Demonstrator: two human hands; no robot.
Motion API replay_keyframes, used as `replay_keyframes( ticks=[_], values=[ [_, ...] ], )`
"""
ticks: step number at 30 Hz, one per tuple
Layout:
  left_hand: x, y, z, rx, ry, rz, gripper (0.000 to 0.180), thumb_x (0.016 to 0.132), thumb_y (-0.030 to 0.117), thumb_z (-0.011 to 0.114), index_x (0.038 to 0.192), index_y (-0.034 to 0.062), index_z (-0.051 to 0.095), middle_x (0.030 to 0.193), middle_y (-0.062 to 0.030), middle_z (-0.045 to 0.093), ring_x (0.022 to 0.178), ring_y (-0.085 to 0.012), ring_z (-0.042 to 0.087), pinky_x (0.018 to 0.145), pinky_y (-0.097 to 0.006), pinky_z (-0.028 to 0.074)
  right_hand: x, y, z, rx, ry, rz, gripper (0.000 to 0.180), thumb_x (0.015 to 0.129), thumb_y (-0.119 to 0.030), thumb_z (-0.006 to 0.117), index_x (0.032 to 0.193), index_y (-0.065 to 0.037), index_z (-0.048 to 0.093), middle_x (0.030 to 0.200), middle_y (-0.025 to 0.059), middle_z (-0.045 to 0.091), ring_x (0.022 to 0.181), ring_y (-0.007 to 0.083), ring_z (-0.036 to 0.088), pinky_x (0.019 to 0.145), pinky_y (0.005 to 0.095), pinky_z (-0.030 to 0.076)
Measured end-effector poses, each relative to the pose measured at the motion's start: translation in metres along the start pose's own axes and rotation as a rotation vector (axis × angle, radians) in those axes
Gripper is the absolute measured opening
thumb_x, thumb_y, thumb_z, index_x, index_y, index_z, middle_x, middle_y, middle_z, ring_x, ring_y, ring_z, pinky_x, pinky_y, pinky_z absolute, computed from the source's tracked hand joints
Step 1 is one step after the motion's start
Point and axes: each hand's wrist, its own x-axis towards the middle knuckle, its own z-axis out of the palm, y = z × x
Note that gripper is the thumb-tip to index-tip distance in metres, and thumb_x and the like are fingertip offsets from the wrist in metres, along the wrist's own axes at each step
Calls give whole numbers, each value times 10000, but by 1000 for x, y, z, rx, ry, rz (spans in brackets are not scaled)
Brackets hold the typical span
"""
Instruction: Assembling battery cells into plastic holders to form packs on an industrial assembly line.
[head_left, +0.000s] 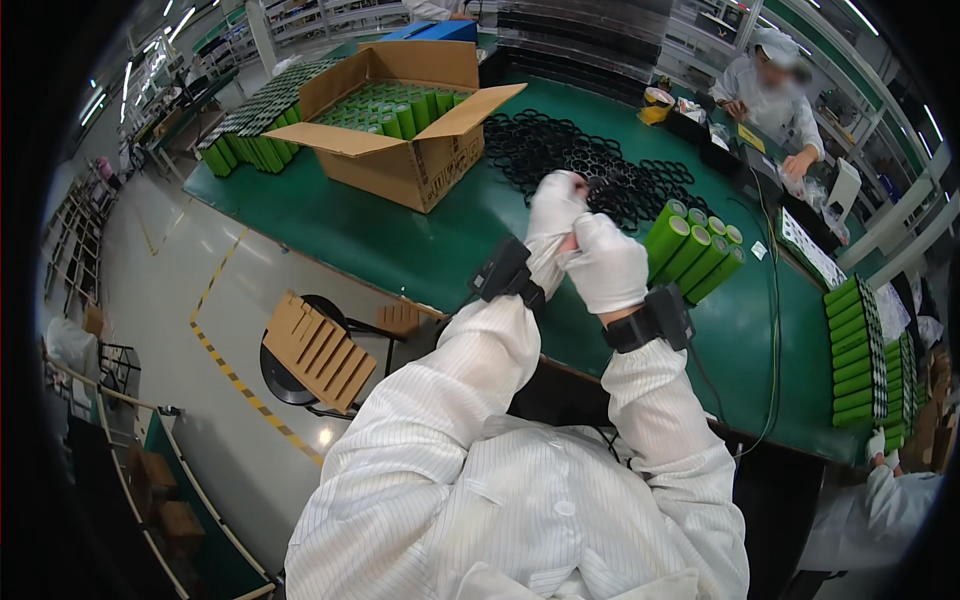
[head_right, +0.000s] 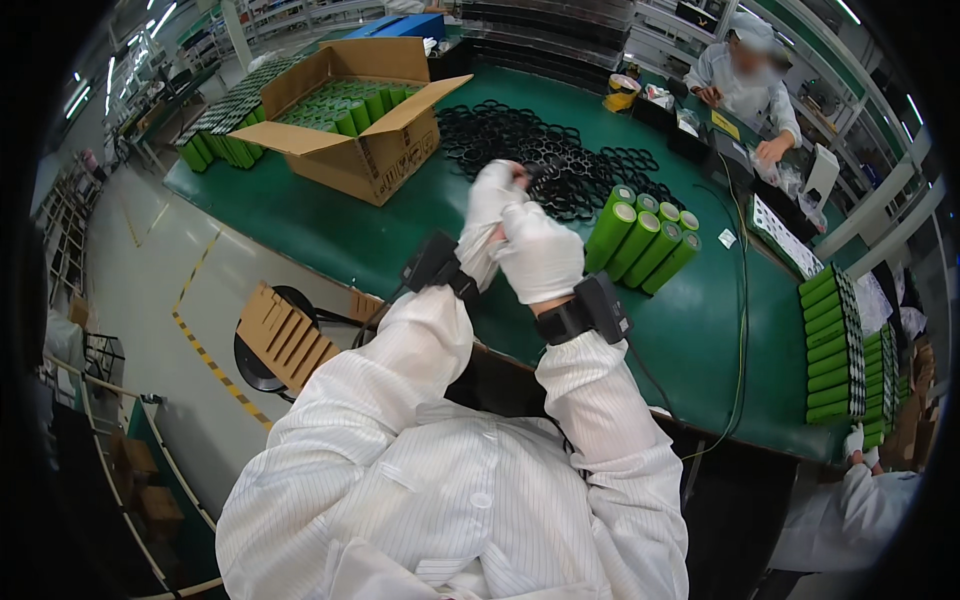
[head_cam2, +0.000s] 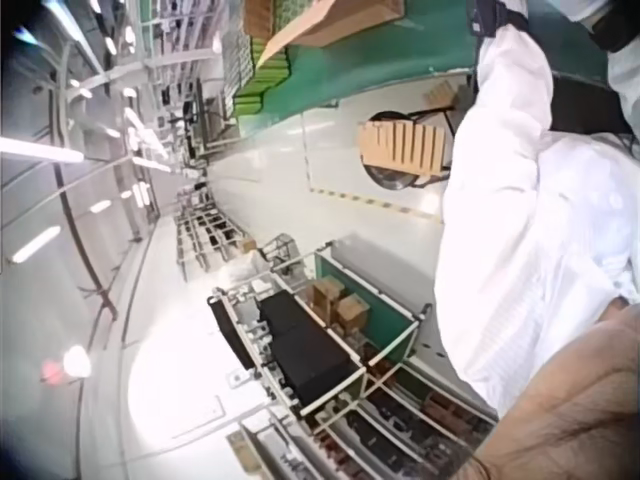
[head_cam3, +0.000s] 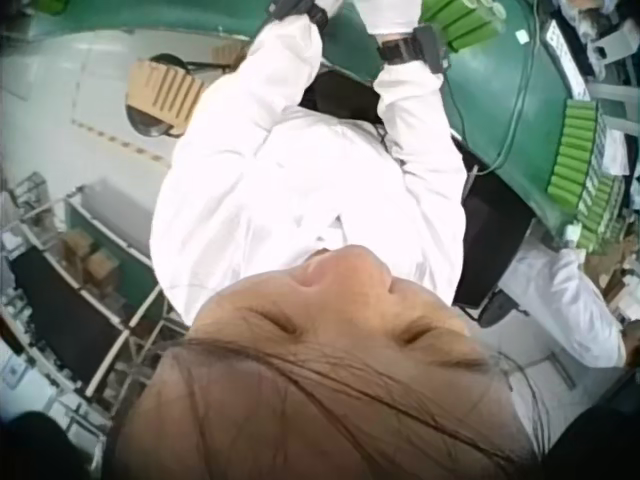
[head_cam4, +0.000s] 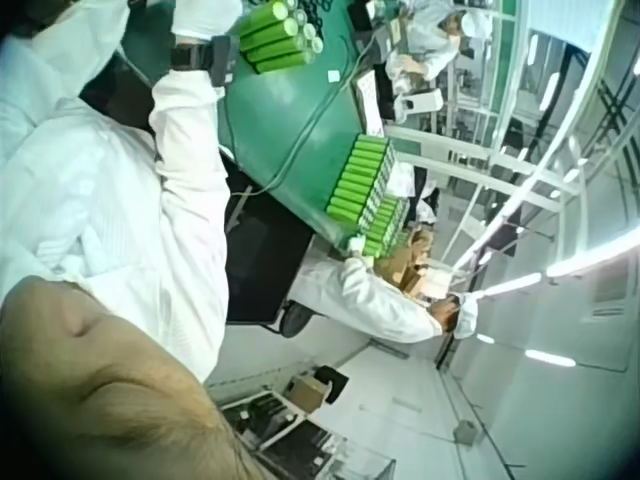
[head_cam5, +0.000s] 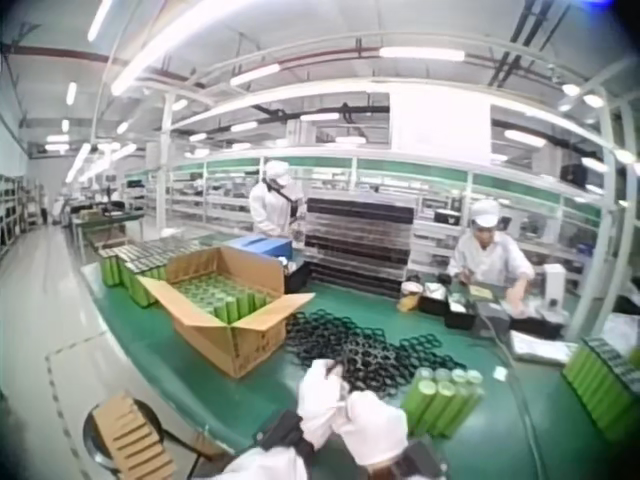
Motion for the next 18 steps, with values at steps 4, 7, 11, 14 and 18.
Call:
replay_keyframes(
  ticks=[4, 7, 11, 14, 18],
  values=[
    [-10, 48, -10, -707, -6, -586, 274, 951, 148, 571, 1162, -7, 491, 861, -79, 585, 586, -132, 556, 507, -276, 491, -17, 25, -11, 39, 22, -6, 142, 755, -195, 684, 779, -123, 564, 703, 67, 573, 553, 272, 607, 485, 385, 484],
    [0, 34, -31, -1029, 58, -605, 230, 949, 103, 567, 1114, -10, 452, 891, -103, 572, 675, -161, 586, 578, -273, 541, -36, 0, -15, 517, -154, 160, 175, 784, -133, 712, 891, -63, 593, 813, 124, 636, 714, 304, 645, 617, 362, 515],
    [-3, 54, -33, -1301, 112, -638, 157, 949, 71, 558, 1055, 24, 453, 966, -114, 579, 788, -176, 597, 653, -286, 566, -63, -15, -14, 706, -310, 319, 178, 808, -102, 693, 942, -27, 604, 856, 164, 642, 781, 337, 638, 679, 374, 503],
    [-9, 53, -42, -1484, 5, -705, 129, 949, 95, 571, 1035, 36, 494, 995, -118, 590, 810, -151, 588, 709, -264, 559, -74, -19, -13, 710, -299, 326, 115, 803, -81, 685, 878, -26, 618, 805, 161, 623, 736, 341, 615, 659, 372, 492],
    [-26, 76, -58, -1254, -262, -641, 125, 951, 172, 593, 1039, 98, 542, 994, -62, 601, 727, -96, 535, 606, -202, 453, -80, 15, -34, 713, -67, 396, 97, 862, -100, 650, 882, -14, 608, 787, 102, 637, 638, 205, 619, 575, 305, 484]
  ],
)
